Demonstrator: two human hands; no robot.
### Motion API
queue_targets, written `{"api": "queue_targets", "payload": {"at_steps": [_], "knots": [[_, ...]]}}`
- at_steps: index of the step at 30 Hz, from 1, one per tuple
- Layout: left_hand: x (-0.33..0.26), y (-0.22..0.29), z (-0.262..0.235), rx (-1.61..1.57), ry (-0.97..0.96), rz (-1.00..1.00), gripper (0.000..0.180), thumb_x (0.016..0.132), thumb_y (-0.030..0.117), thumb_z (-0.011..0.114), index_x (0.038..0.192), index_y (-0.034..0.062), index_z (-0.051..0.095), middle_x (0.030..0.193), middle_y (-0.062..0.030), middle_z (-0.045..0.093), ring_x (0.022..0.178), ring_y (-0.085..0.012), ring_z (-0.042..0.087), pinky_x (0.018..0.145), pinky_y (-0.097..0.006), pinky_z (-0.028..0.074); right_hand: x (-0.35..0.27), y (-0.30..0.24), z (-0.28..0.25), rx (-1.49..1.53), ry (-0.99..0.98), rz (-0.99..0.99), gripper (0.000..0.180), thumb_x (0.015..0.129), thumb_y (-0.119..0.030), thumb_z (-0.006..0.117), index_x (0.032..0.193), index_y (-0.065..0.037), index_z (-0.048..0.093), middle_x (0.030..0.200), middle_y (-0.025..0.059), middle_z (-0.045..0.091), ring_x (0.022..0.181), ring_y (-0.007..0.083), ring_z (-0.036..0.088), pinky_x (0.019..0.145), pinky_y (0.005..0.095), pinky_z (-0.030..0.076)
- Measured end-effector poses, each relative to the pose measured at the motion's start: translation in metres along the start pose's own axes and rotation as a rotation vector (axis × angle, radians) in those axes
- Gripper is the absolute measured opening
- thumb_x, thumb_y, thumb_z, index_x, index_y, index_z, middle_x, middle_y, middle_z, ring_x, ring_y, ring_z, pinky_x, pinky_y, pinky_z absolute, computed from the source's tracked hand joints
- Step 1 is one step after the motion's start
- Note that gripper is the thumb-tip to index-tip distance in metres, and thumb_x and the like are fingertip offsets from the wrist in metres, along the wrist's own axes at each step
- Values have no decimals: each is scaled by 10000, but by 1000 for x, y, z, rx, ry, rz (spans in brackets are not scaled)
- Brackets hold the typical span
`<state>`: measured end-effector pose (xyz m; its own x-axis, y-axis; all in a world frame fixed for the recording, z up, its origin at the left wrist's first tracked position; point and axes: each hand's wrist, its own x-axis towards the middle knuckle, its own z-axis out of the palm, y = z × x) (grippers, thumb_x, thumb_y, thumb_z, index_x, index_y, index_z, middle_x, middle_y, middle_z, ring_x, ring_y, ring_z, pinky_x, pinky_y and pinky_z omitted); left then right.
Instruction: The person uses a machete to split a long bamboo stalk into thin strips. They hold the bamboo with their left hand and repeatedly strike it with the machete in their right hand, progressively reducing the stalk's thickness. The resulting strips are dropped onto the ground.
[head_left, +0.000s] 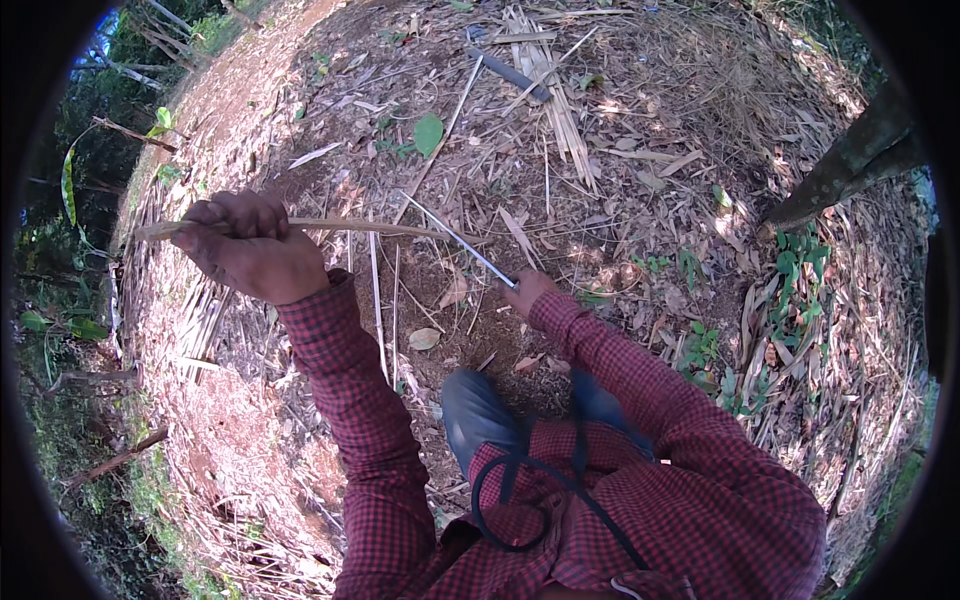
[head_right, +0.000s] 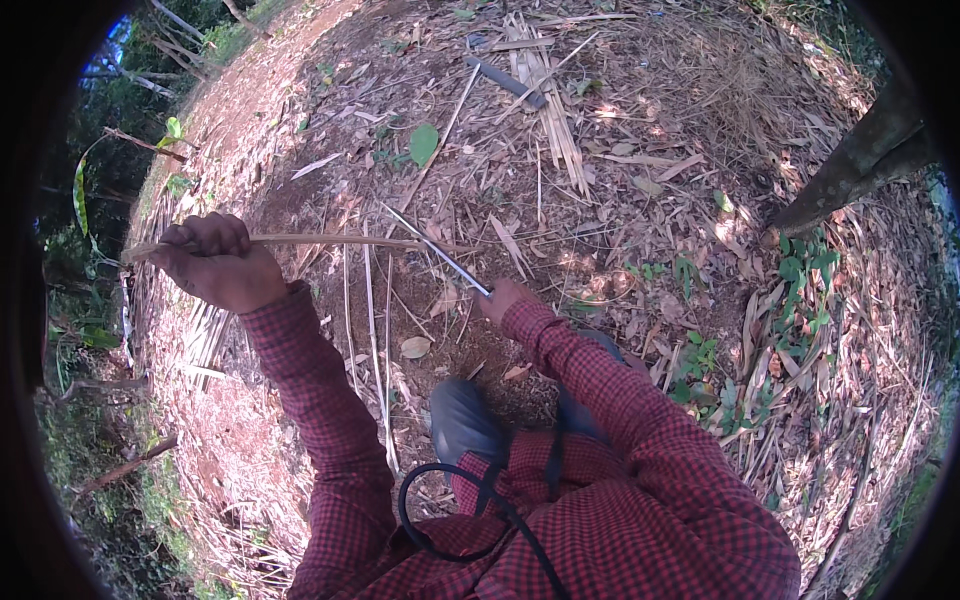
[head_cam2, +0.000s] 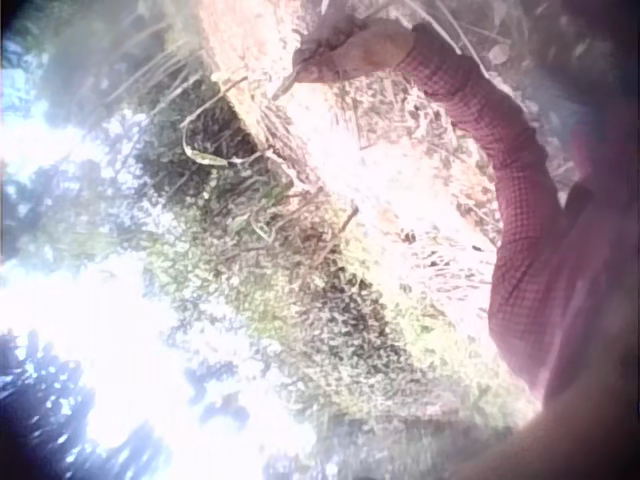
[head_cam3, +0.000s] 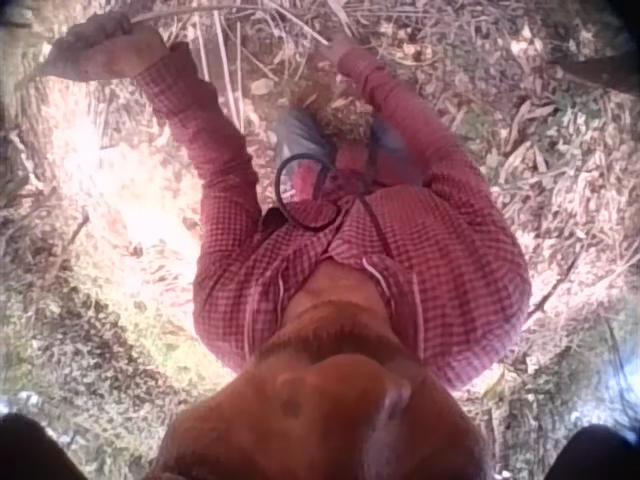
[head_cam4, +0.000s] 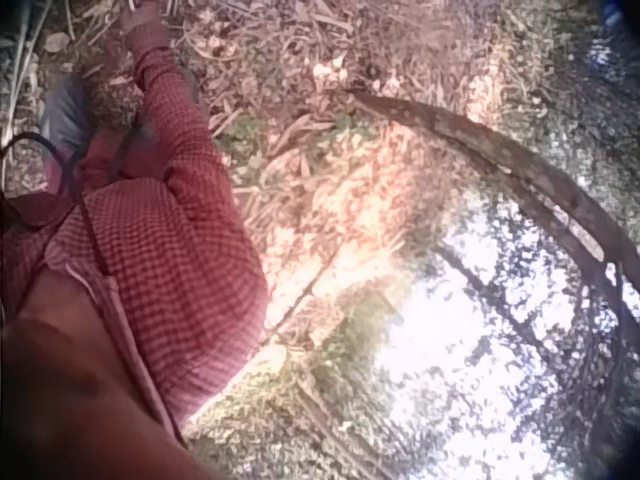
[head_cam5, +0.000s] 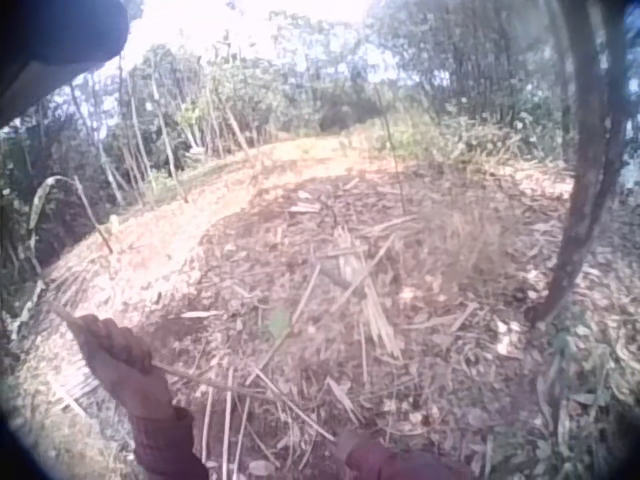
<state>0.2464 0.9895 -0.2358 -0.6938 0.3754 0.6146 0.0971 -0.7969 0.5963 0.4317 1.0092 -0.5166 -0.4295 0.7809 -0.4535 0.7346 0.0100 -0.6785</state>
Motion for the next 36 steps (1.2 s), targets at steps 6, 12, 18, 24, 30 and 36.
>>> {"api": "queue_targets", "payload": {"at_steps": [6,12,18,24,30,36], "knots": [[4,8,-26,130,62,120,382,892,463,459,688,140,470,504,48,292,398,-59,230,349,-212,187,-24,-13,0,-9,-81,31,524,826,-492,491,1013,-15,600,924,214,619,884,338,601,811,416,468],[32,-13,-27,197,164,147,382,916,463,399,743,123,434,520,40,292,403,-57,240,337,-206,193,45,61,17,-119,-57,220,499,817,-461,507,1001,-11,618,895,219,629,846,346,616,781,427,490],[54,-27,-39,340,148,203,385,927,454,371,721,129,383,540,41,265,423,-66,221,358,-216,173,46,60,4,-56,-127,143,479,803,-447,533,997,-19,624,935,217,624,871,346,612,791,420,490],[88,-61,-21,419,218,121,406,918,470,370,682,139,370,536,47,257,439,-69,198,383,-222,180,85,109,-11,-91,-253,351,464,800,-425,545,1039,-34,616,981,202,621,941,319,598,848,411,468],[112,-77,-11,541,337,71,416,939,447,314,680,127,371,522,41,288,425,-70,211,363,-226,202,99,138,-11,-149,-351,366,500,813,-432,518,1070,-9,583,1078,210,585,1021,312,564,889,406,445],[111,-84,0,596,432,40,382,956,392,325,743,88,419,515,38,288,423,-64,215,361,-218,198,116,101,-50,145,-704,605,727,774,-656,463,1025,13,596,1004,205,609,965,298,586,836,399,452]]}}
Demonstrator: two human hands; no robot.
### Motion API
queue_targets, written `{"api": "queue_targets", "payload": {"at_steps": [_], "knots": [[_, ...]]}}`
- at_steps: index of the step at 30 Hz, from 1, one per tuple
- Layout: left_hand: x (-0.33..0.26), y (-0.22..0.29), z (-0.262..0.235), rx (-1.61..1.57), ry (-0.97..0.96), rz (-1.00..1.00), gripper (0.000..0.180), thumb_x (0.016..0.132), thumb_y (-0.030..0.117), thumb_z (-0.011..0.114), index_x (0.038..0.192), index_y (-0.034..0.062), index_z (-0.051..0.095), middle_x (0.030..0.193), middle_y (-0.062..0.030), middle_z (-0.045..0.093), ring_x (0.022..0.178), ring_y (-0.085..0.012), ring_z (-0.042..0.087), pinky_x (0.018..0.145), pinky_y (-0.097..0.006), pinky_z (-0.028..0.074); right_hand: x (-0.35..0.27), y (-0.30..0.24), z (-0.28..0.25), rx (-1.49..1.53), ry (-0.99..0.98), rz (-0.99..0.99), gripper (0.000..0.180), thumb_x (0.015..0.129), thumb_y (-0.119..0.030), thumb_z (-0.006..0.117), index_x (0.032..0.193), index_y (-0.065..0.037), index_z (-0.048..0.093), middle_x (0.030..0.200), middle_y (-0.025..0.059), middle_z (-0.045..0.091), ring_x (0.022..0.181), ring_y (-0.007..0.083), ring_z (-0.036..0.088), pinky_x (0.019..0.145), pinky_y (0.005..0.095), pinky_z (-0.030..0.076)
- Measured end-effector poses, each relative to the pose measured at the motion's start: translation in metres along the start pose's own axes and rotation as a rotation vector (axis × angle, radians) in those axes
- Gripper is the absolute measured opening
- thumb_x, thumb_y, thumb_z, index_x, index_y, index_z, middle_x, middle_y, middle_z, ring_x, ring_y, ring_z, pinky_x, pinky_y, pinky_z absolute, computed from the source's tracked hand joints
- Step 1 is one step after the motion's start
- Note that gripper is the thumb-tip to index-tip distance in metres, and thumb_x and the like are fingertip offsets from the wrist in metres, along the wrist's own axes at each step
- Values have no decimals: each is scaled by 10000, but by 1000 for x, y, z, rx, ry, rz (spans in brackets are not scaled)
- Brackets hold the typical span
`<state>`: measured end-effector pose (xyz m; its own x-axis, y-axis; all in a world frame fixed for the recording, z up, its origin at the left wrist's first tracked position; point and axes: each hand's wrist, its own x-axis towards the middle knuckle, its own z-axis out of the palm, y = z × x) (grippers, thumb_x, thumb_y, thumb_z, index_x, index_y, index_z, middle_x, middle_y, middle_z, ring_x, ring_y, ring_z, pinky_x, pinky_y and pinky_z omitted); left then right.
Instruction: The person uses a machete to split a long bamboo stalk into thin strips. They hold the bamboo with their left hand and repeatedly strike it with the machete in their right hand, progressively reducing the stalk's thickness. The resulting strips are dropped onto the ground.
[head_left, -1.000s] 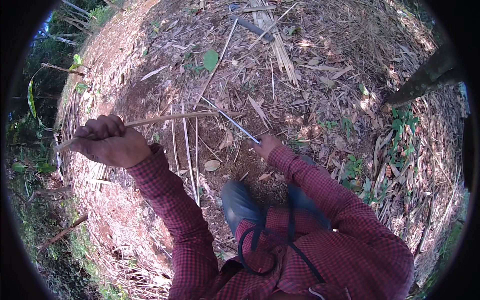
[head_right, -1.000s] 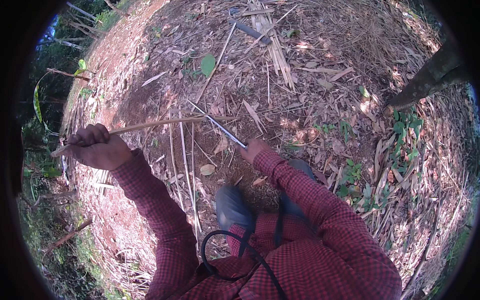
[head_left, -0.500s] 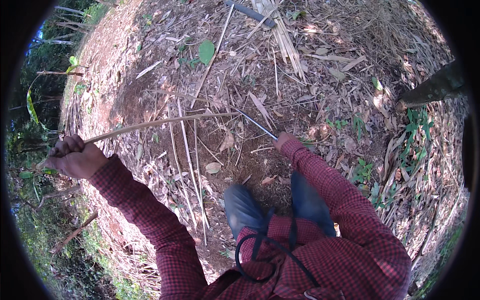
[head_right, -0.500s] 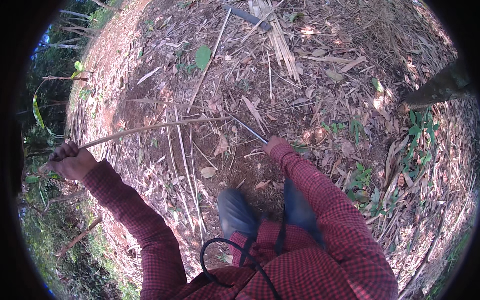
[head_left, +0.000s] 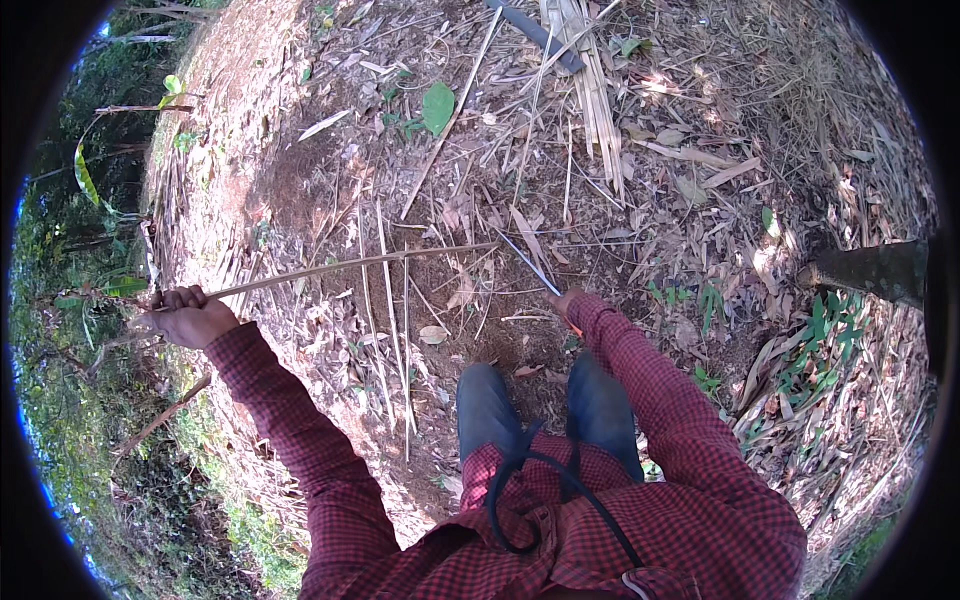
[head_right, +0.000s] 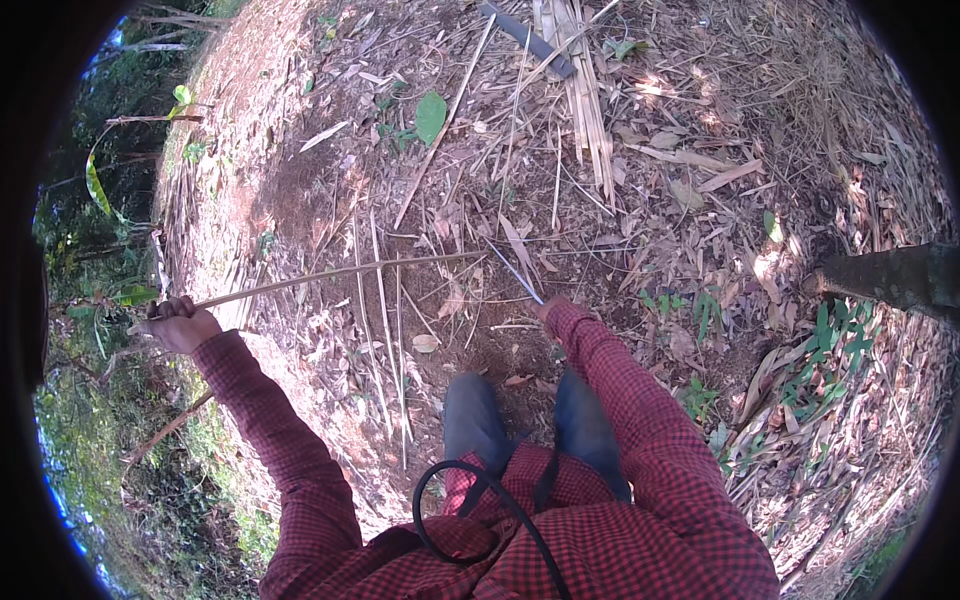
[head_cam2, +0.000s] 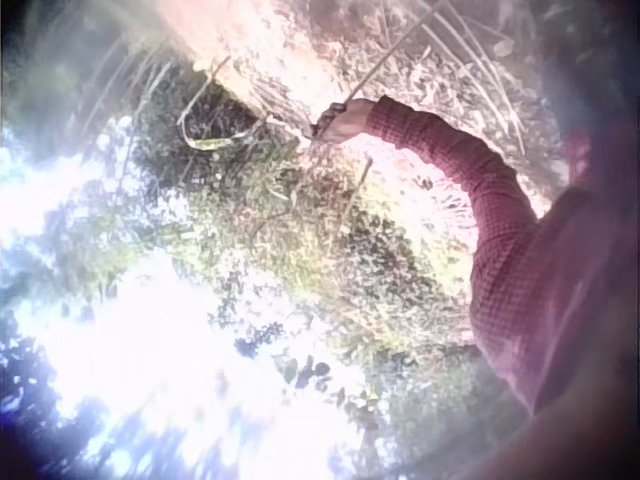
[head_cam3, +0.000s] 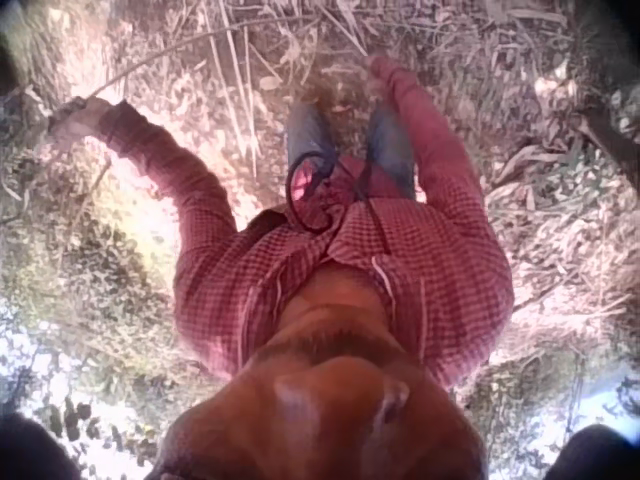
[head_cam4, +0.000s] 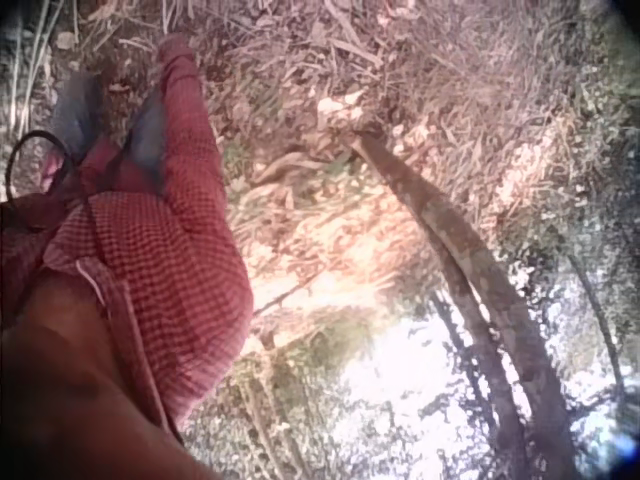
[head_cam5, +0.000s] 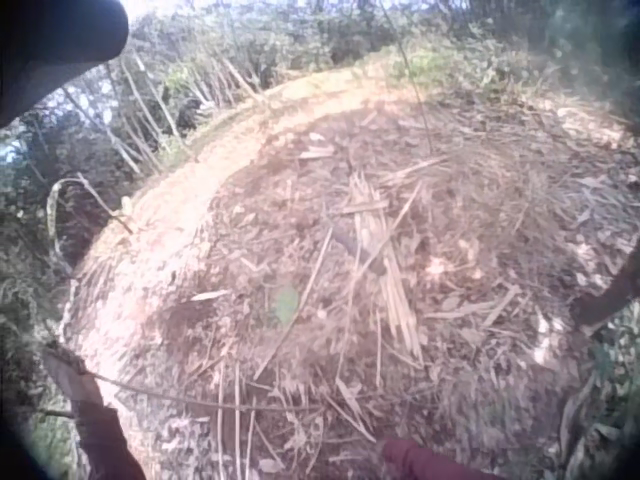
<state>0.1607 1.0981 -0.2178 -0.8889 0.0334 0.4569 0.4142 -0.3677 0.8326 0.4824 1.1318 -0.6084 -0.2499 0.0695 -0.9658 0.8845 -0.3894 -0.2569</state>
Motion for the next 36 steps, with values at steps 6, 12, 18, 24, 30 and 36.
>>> {"api": "queue_targets", "payload": {"at_steps": [6,12,18,24,30,36], "knots": [[-9,11,-1,-27,-35,-8,390,935,443,338,771,101,428,552,41,304,450,-59,229,378,-204,207,-93,-36,39,-88,345,-452,769,815,-665,347,1068,26,571,956,217,618,919,327,597,865,440,430],[-25,19,-14,-79,-48,-6,362,939,426,349,807,95,413,562,35,299,463,-60,255,394,-200,233,-172,-88,78,-288,377,-778,560,842,-549,439,1084,-68,596,781,204,623,770,356,613,729,425,478],[-23,21,-56,-188,-30,8,362,944,405,363,776,99,459,541,46,311,432,-41,257,355,-182,221,-132,-79,110,-170,482,-705,525,851,-511,450,1053,-50,599,764,196,623,754,349,613,715,421,480],[-24,18,-79,-346,-17,-46,333,945,373,380,757,107,445,537,52,300,419,-37,227,336,-181,219,-110,-69,134,-190,627,-619,603,838,-573,413,1041,-38,604,832,214,627,834,360,608,754,427,472],[-15,15,-119,-497,-45,-66,296,931,352,436,784,100,485,534,58,322,422,-22,269,329,-176,240,-103,-68,169,-211,724,-588,632,826,-603,401,1051,-48,604,901,231,622,887,362,597,803,429,461],[-6,10,-140,-560,44,-90,323,915,383,463,752,104,477,549,54,348,426,-24,276,339,-172,232,-5,-20,152,-54,814,-434,681,832,-627,358,1084,-40,592,988,240,604,963,370,572,846,439,447]]}}
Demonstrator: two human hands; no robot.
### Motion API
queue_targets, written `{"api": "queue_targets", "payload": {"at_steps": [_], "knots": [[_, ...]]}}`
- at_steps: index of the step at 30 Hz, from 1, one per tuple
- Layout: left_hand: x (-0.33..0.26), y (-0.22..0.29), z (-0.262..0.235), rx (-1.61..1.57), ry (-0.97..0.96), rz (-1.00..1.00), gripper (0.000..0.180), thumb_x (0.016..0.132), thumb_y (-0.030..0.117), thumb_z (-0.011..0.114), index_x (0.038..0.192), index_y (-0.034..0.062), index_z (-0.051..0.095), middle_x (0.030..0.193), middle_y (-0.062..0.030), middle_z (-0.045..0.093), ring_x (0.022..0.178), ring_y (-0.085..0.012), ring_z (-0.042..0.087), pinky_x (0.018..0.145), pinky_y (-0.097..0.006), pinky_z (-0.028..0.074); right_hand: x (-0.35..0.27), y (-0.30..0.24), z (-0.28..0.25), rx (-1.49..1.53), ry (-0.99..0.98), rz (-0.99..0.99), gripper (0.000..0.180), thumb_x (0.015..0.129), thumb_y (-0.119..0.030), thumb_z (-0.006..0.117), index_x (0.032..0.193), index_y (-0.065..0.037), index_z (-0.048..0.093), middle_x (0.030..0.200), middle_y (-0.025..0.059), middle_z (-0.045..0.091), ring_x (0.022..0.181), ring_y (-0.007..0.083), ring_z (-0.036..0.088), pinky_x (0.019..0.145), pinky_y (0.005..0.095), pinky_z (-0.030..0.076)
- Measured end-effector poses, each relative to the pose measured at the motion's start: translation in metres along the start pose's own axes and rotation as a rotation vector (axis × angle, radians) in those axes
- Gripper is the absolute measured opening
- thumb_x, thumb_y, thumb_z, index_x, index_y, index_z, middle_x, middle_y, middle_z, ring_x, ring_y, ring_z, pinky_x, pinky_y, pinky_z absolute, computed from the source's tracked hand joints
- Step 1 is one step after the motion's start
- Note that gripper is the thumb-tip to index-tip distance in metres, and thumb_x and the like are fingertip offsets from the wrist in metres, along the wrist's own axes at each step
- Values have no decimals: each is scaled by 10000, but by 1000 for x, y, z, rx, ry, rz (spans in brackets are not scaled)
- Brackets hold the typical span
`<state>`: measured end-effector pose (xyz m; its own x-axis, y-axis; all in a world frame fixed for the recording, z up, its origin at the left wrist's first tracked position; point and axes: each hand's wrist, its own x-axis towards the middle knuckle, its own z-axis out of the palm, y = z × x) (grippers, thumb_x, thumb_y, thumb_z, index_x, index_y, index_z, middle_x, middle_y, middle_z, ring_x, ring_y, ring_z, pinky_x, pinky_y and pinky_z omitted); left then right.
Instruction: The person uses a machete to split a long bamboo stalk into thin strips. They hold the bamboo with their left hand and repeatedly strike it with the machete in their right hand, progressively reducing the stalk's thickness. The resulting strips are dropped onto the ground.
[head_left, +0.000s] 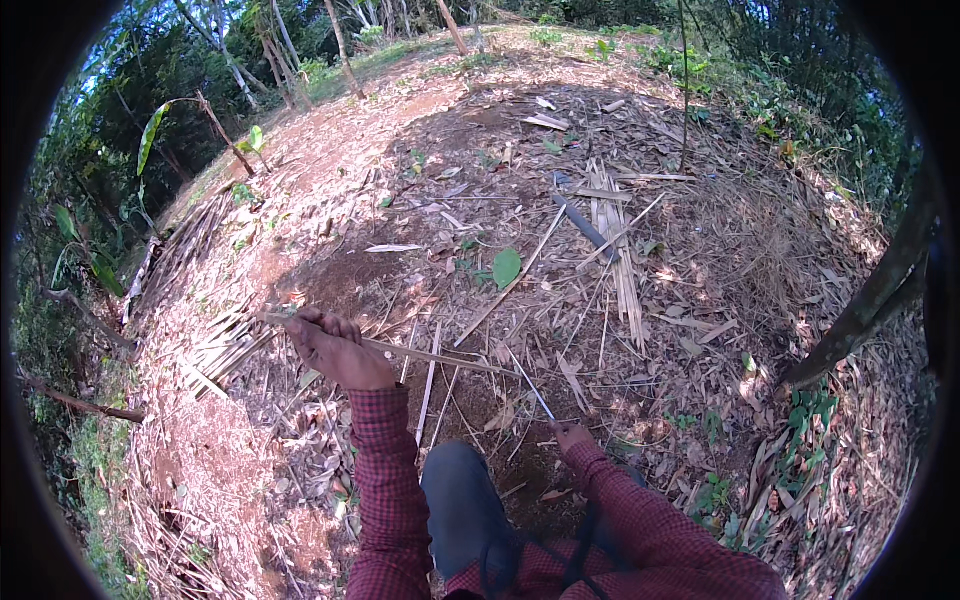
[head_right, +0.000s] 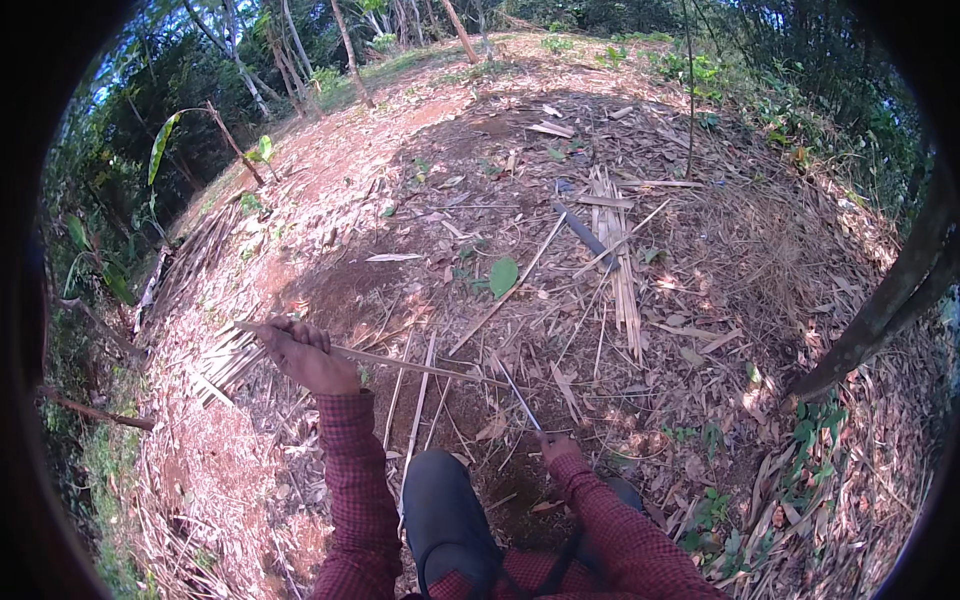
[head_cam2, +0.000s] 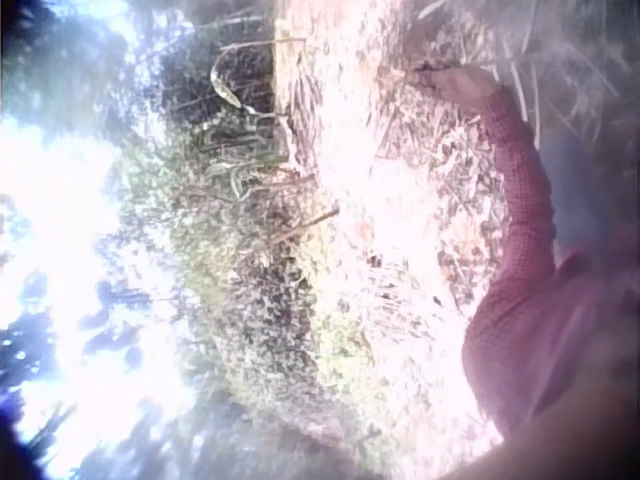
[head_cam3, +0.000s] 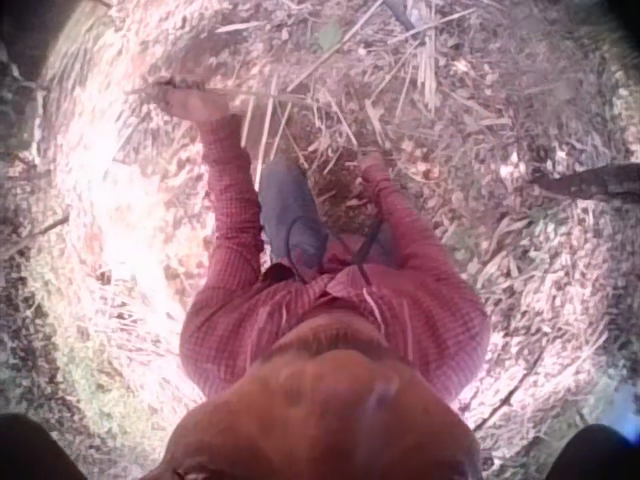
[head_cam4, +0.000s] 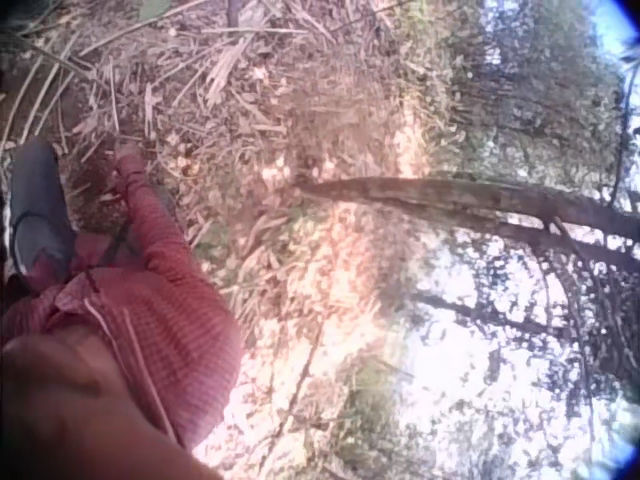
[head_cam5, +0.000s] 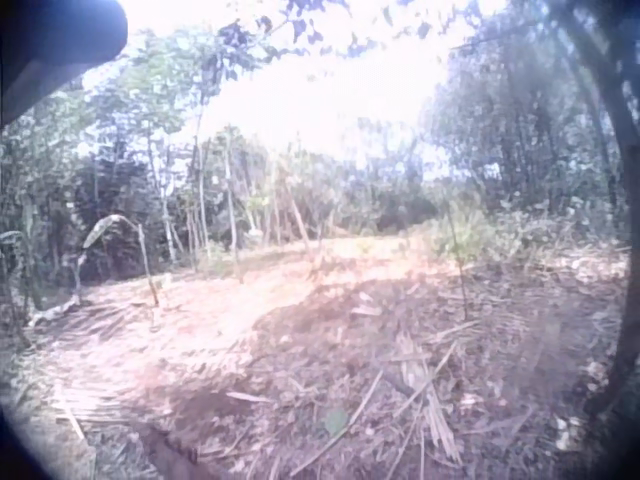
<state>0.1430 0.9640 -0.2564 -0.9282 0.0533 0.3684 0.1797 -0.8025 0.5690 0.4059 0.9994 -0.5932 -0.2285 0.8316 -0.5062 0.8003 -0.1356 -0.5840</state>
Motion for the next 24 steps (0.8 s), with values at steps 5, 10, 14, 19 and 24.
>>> {"api": "queue_targets", "payload": {"at_steps": [5,10,14,19,24], "knots": [[6,11,-33,138,-70,68,315,935,358,425,771,91,460,547,47,337,433,-33,279,345,-178,238,-50,-51,-10,49,-62,-220,606,847,-574,395,1082,-57,604,887,210,631,870,365,597,787,426,462],[6,16,-31,225,-69,54,391,948,416,339,723,99,386,534,42,268,438,-57,223,379,-212,213,-30,-54,-4,45,-58,-189,628,838,-592,400,1000,-28,624,822,213,632,809,359,610,741,431,477],[5,17,-26,216,-68,33,409,938,444,343,721,99,379,540,38,262,451,-66,223,399,-214,212,-37,-60,-11,53,-55,-261,598,838,-573,422,1001,-36,628,787,204,635,771,353,619,716,427,487],[11,7,-26,208,-58,7,427,913,494,370,707,120,395,538,58,252,443,-48,220,394,-199,216,2,1,12,51,-40,-33,638,838,-594,396,1087,-38,588,807,184,639,805,347,616,793,430,465],[12,2,-16,248,-59,64,398,936,451,346,736,113,411,538,48,290,433,-56,227,391,-209,224,-7,3,5,13,-96,16,696,830,-624,371,1106,-17,572,896,213,629,912,343,598,836,430,453]]}}
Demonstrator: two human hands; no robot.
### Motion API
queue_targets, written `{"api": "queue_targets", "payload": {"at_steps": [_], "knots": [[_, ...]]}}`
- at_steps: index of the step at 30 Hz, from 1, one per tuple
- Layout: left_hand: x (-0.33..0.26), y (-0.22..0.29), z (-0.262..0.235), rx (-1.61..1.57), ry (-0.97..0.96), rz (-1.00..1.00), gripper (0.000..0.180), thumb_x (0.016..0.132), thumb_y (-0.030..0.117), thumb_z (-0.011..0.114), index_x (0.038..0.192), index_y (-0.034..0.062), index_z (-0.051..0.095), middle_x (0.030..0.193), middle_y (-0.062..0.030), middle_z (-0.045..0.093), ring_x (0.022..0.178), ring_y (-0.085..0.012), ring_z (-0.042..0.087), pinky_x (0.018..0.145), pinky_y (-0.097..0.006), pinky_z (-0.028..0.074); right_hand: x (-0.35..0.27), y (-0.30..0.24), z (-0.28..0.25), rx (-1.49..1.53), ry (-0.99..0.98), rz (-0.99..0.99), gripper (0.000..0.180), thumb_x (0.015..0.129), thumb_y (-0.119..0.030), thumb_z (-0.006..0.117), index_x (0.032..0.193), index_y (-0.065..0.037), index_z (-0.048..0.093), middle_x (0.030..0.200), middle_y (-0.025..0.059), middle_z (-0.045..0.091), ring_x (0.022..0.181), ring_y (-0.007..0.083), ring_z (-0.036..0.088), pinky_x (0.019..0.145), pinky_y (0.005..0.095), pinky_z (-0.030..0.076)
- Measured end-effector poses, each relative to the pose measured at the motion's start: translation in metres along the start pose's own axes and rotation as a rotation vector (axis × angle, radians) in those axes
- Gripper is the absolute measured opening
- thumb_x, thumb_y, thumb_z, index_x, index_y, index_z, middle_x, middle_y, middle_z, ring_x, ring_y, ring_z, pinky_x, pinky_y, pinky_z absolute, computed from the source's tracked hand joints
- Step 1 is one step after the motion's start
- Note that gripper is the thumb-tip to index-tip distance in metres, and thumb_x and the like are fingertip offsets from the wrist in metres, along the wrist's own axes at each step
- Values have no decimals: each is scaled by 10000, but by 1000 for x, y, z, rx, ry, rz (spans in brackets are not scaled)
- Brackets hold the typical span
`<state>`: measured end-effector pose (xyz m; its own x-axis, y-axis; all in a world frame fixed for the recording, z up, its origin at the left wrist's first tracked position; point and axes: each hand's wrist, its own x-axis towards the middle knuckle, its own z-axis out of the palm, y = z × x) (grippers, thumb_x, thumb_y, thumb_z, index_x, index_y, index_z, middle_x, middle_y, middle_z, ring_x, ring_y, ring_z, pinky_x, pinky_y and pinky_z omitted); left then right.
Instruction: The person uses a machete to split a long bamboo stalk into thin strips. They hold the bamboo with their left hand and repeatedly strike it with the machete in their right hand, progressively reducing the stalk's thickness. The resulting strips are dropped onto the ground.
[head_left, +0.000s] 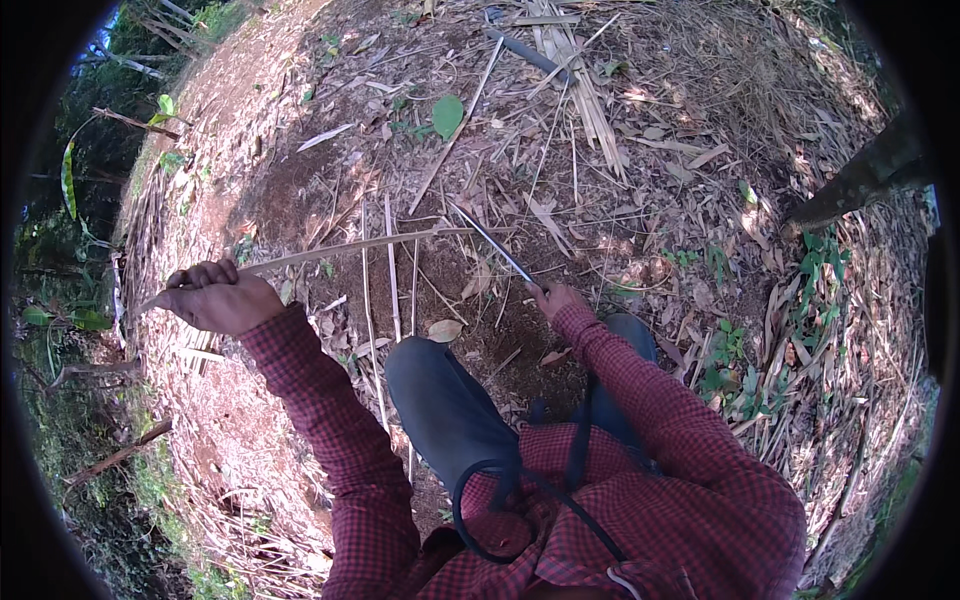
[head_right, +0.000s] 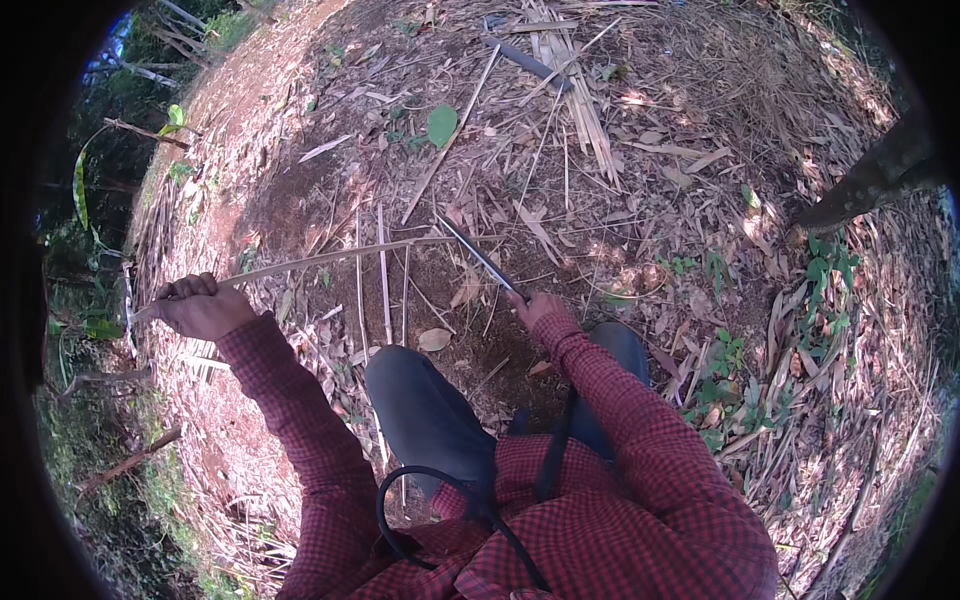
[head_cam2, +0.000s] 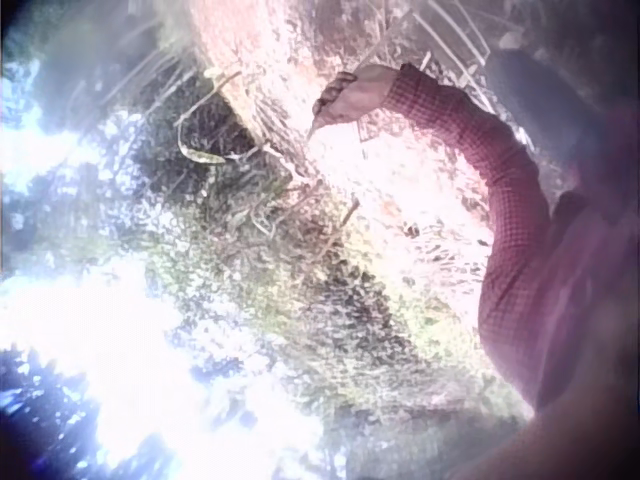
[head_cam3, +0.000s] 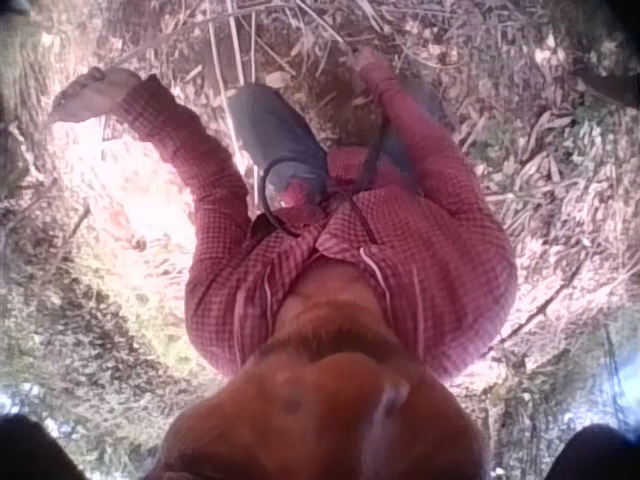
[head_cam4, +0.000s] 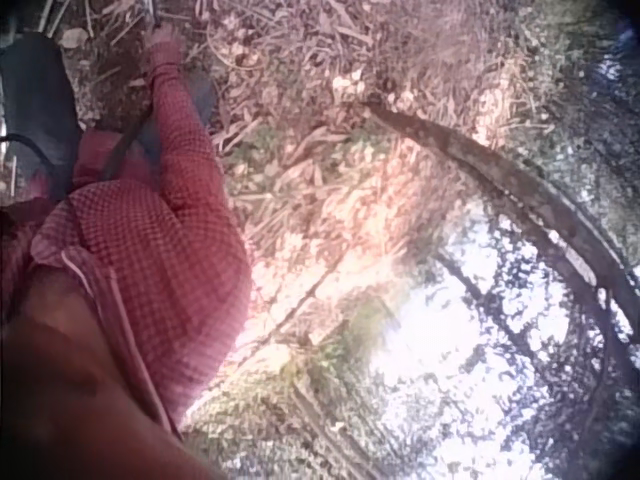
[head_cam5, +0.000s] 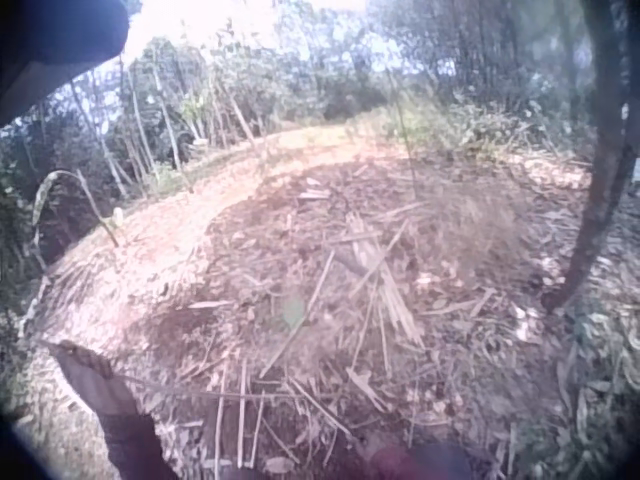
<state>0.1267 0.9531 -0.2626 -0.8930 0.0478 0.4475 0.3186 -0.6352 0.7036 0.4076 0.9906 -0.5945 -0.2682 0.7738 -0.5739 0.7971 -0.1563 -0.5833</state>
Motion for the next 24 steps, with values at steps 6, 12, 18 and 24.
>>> {"api": "queue_targets", "payload": {"at_steps": [6,12,18,24], "knots": [[-4,-2,11,0,-27,-1,361,947,411,352,768,106,422,525,42,304,424,-62,269,367,-213,239,7,-16,-3,-25,58,4,607,835,-593,395,1040,-67,618,928,202,630,887,350,603,796,438,469],[-10,-8,37,-1,-64,-23,381,949,422,331,798,86,430,577,27,341,432,-64,268,365,-206,225,17,8,0,25,-27,168,692,834,-613,368,1072,-2,590,992,244,601,951,370,576,844,445,450],[-6,-14,51,36,-155,26,404,933,463,332,790,96,425,542,41,272,439,-63,227,372,-210,205,19,18,16,144,-44,189,766,827,-649,327,1110,23,564,1093,250,563,1049,364,536,910,423,418],[-6,-13,59,-28,-242,-39,408,936,445,354,785,77,446,541,38,283,447,-70,229,389,-222,226,26,30,34,91,-22,297,802,817,-661,330,1188,29,499,1162,248,527,1115,362,493,959,427,367]]}}
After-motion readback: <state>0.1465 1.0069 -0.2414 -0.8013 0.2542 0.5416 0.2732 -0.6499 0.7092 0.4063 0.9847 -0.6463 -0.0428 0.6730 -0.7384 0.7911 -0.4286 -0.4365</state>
